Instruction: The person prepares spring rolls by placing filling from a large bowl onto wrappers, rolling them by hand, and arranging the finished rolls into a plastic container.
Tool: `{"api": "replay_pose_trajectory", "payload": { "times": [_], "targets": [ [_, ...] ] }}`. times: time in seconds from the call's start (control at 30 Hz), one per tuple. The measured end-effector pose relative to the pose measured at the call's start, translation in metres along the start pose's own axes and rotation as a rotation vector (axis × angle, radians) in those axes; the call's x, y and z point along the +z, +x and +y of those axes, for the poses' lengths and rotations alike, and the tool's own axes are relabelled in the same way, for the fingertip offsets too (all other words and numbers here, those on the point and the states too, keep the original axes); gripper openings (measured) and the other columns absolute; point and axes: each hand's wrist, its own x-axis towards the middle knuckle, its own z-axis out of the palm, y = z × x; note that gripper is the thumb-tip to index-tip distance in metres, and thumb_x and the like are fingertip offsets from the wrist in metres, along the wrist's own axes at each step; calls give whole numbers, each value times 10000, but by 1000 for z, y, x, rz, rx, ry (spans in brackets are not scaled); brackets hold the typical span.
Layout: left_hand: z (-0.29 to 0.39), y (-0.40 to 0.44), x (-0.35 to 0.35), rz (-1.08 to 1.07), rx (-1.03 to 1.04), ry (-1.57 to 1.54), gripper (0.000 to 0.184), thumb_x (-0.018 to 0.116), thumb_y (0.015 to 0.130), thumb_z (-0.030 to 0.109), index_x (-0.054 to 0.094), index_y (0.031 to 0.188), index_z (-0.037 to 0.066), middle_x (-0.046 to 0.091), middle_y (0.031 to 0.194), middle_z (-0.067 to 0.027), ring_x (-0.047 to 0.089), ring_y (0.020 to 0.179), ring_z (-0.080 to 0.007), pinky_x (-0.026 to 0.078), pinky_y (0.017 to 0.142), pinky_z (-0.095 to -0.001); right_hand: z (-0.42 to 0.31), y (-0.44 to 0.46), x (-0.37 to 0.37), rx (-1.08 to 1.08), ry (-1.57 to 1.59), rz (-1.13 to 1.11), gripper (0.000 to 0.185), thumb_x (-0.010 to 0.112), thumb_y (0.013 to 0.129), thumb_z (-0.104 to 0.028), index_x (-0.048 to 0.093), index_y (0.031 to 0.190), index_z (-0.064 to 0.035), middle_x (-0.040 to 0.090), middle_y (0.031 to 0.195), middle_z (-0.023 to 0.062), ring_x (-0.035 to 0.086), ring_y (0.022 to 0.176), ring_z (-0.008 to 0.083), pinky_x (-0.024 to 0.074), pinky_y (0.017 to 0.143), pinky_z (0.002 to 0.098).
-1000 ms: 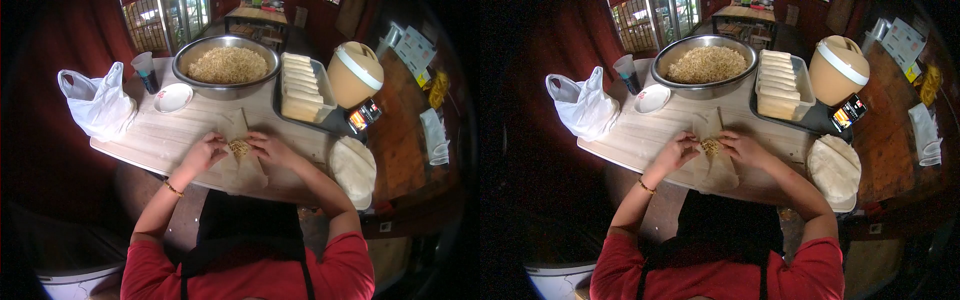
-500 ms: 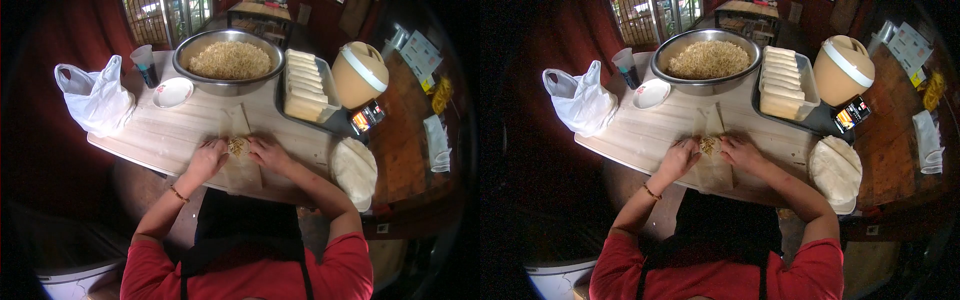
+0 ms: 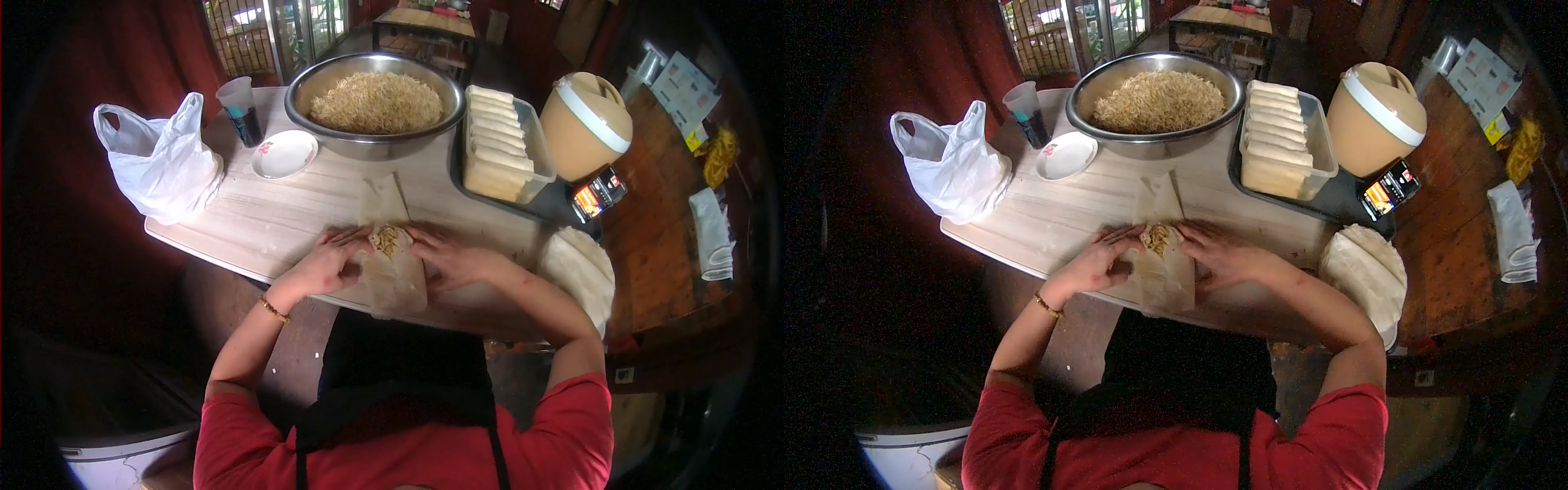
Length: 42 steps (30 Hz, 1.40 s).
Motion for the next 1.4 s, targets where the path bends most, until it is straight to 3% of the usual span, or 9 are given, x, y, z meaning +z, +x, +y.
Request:
{"api": "replay_pose_trajectory", "payload": {
  "times": [0.13, 0.47, 0.67, 0.73, 0.87, 0.93, 1.07, 1.23, 1.4],
  "targets": [
    [9, 0, -4, 10, -15, 26, 459, 721, 746, 231, 552, 1151, 93, 389, 1469, -142, 356, 1358, -310, 254, 1087, -442, 12, 4, 31, -83, -291, 327, 498, 621, 876, -305, 496, 1292, -59, 253, 1498, 228, 248, 1386, 396, 257, 1139, 446],
    [-1, 4, 34, 329, 32, 370, 261, 637, 872, 239, 606, 1067, 69, 576, 1289, -121, 584, 1091, -268, 371, 925, -393, 4, 4, 13, -44, 62, 343, 407, 532, 927, -296, 546, 1264, -67, 358, 1463, 171, 494, 1227, 338, 476, 960, 429],
    [4, 7, 31, 412, 83, 358, 249, 606, 897, 238, 612, 1040, 34, 634, 1192, -120, 621, 1002, -218, 383, 889, -368, 7, 24, 28, 178, -14, 361, 321, 506, 942, -296, 592, 1162, -78, 621, 1065, 236, 619, 889, 404, 511, 755, 489],
    [13, 12, 31, 456, 15, 404, 243, 596, 904, 228, 591, 1042, 29, 689, 956, -139, 648, 857, -228, 386, 878, -360, 4, 30, 28, 231, -94, 499, 262, 506, 946, -288, 613, 1065, -80, 644, 851, 216, 619, 771, 420, 502, 702, 499],
    [12, 26, 38, 394, -181, 446, 287, 598, 904, 216, 583, 1093, 2, 648, 824, -186, 603, 786, -329, 389, 829, -395, -17, 42, 10, 416, 27, 524, 232, 526, 930, -269, 616, 994, -65, 645, 851, 213, 619, 754, 420, 495, 689, 509],
    [12, 38, 39, 585, -277, 449, 198, 597, 891, 201, 572, 1025, 57, 570, 536, -95, 573, 567, -280, 390, 790, -376, -5, 52, 18, 325, -64, 684, 211, 577, 895, -160, 601, 1065, -37, 650, 910, 188, 610, 784, 395, 477, 691, 476],
    [1, 48, 46, 581, -370, 414, 279, 629, 850, 184, 549, 1089, 64, 611, 698, -134, 568, 609, -291, 388, 756, -374, 5, 65, 16, 341, 77, 657, 294, 652, 815, -203, 558, 1072, -95, 630, 890, 178, 615, 829, 367, 468, 712, 463],
    [9, 53, 33, 681, -237, 389, 353, 652, 782, 87, 488, 1091, 46, 501, 1087, -213, 592, 780, -364, 427, 731, -423, -21, 67, -8, 306, -430, 811, 338, 682, 765, -141, 535, 1063, -78, 517, 999, 103, 511, 979, 282, 388, 862, 378],
    [-11, 51, 42, 482, -273, 144, 431, 660, 809, 96, 425, 1165, 35, 503, 1054, -209, 564, 842, -422, 479, 698, -465, -8, 67, 2, 199, -314, 562, 269, 634, 830, -178, 513, 1025, -38, 532, 1057, 136, 591, 897, 336, 473, 786, 436]
  ]
}}
